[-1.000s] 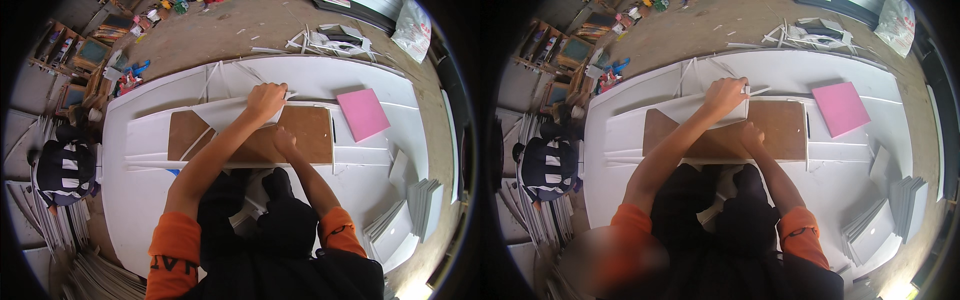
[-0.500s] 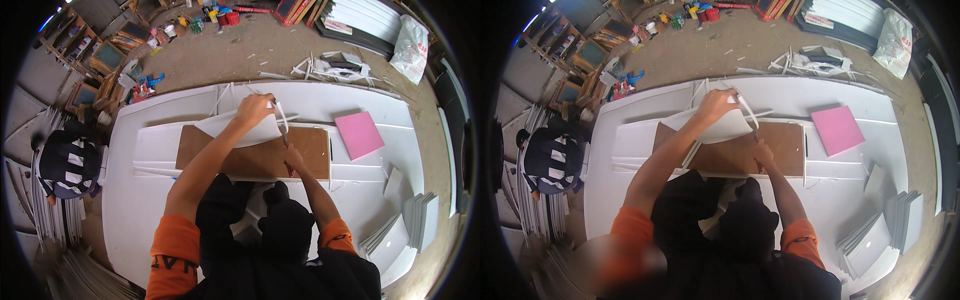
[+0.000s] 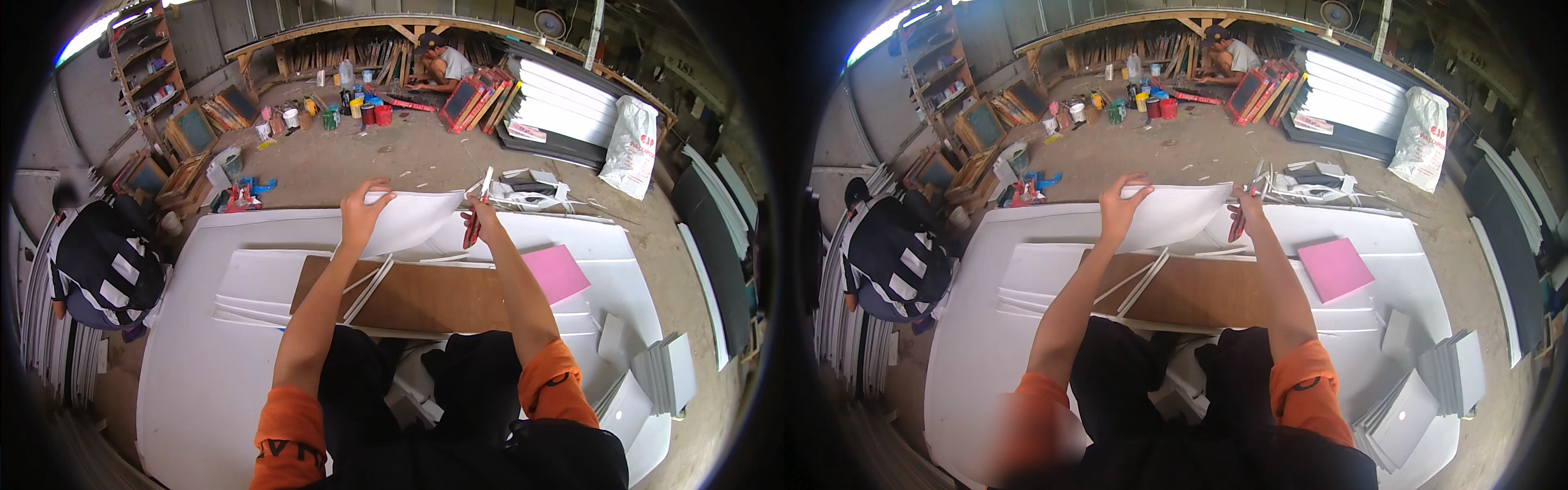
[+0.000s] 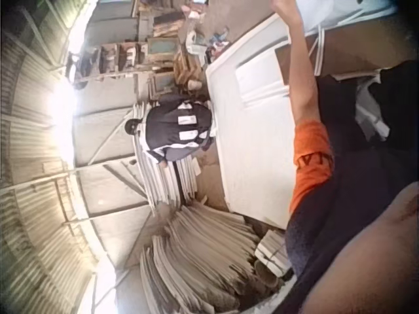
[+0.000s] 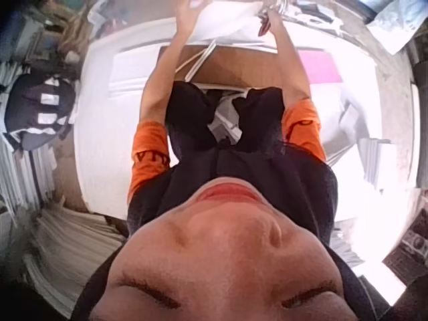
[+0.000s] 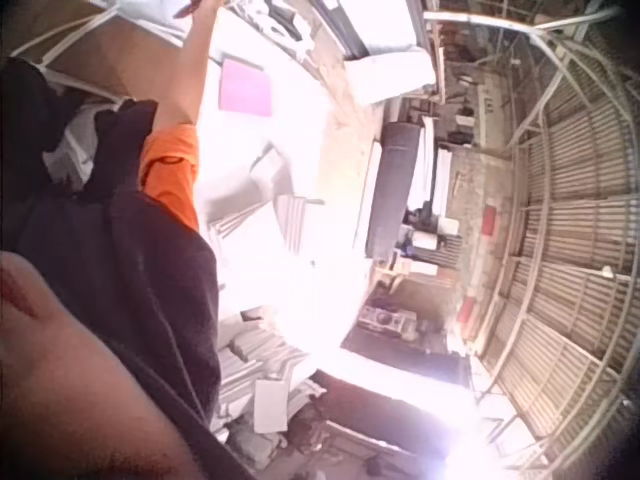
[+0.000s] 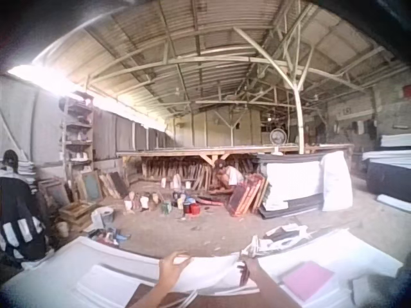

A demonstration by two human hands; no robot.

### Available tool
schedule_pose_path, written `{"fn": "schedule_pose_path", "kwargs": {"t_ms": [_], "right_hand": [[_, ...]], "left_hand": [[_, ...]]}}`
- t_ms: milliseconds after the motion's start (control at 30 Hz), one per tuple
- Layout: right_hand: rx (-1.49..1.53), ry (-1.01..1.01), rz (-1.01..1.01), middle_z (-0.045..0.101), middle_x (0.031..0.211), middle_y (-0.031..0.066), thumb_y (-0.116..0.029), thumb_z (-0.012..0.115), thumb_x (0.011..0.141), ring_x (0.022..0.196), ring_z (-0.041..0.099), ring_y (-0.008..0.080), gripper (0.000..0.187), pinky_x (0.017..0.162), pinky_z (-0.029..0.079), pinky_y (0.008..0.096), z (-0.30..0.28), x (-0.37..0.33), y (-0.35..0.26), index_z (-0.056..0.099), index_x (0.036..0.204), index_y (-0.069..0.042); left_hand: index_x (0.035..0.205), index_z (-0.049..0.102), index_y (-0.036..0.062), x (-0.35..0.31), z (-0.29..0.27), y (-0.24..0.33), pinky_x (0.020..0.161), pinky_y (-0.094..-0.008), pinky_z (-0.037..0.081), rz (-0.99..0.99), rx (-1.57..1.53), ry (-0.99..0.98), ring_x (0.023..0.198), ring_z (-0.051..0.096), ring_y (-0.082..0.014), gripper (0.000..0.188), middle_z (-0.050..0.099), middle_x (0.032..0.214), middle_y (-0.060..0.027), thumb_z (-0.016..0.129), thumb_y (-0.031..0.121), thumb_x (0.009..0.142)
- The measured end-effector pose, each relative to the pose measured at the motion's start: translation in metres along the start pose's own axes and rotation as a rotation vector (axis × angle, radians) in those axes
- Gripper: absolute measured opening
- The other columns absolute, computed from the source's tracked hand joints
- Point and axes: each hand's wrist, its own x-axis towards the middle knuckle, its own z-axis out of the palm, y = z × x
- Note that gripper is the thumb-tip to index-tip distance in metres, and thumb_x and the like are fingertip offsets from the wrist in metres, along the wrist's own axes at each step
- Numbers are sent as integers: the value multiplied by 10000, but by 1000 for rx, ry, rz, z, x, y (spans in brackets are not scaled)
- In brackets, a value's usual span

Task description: The person uses red-handled scissors to cut a white rectangular sheet into smaller pieces on a workbench. They then use a black marker to trace the outline of a pink rectangular sheet onto a white sheet.

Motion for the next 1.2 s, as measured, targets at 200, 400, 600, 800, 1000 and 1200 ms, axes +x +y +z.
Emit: {"fn": "schedule_pose_path", "kwargs": {"t_ms": [200, 400, 600, 800, 1000, 1200], "right_hand": [[242, -3, -93, 531, 865, 56, -163, 697, 728, 657, 548, 193, 307, 417, 368, 248, 13, -14, 0, 469, 920, -85], [340, 58, -271, 446, 635, 21, -18, 665, 705, 406, 389, 95, 290, 351, 299, 231, 4, -9, 6, 419, 850, -71], [217, 152, -437, 444, 593, 7, -5, 678, 687, 419, 401, 88, 281, 375, 304, 236, 26, -25, -9, 429, 799, -71], [159, 123, -434, 513, 625, 19, -5, 692, 677, 475, 438, 83, 284, 415, 331, 235, 42, -45, -15, 437, 777, -78], [234, 77, -351, 488, 606, 0, -7, 697, 694, 460, 424, 81, 283, 388, 300, 208, 59, -66, -17, 432, 740, -97], [324, 544, -310, 489, 545, 31, 5, 696, 686, 387, 416, 107, 261, 344, 308, 230, -3, -19, 0, 446, 677, -69]], "left_hand": [[894, 624, 6, -14, -5, 3, 746, -248, 445, -16, -126, 0, 783, 609, -119, 231, 665, 812, -59, 705, 77, 690], [860, 629, 11, -21, -12, -31, 740, -243, 452, -35, -53, -88, 788, 613, -132, 186, 660, 820, -60, 695, 66, 695], [926, 592, 37, -37, -9, -62, 751, -303, 489, -107, 126, -437, 824, 622, -207, 197, 634, 881, -101, 624, 27, 732], [1054, 483, 75, -40, 51, -35, 688, -392, 486, 121, 518, -524, 808, 604, -305, 322, 627, 840, -128, 595, 146, 761], [1154, 422, 80, -38, 94, -16, 613, -470, 439, 23, 346, -435, 752, 572, -385, 386, 598, 787, -209, 564, 148, 802], [1169, 424, 168, -44, 87, -21, 586, -456, 458, 109, 509, -539, 710, 594, -358, 367, 611, 747, -165, 536, 155, 820]]}}
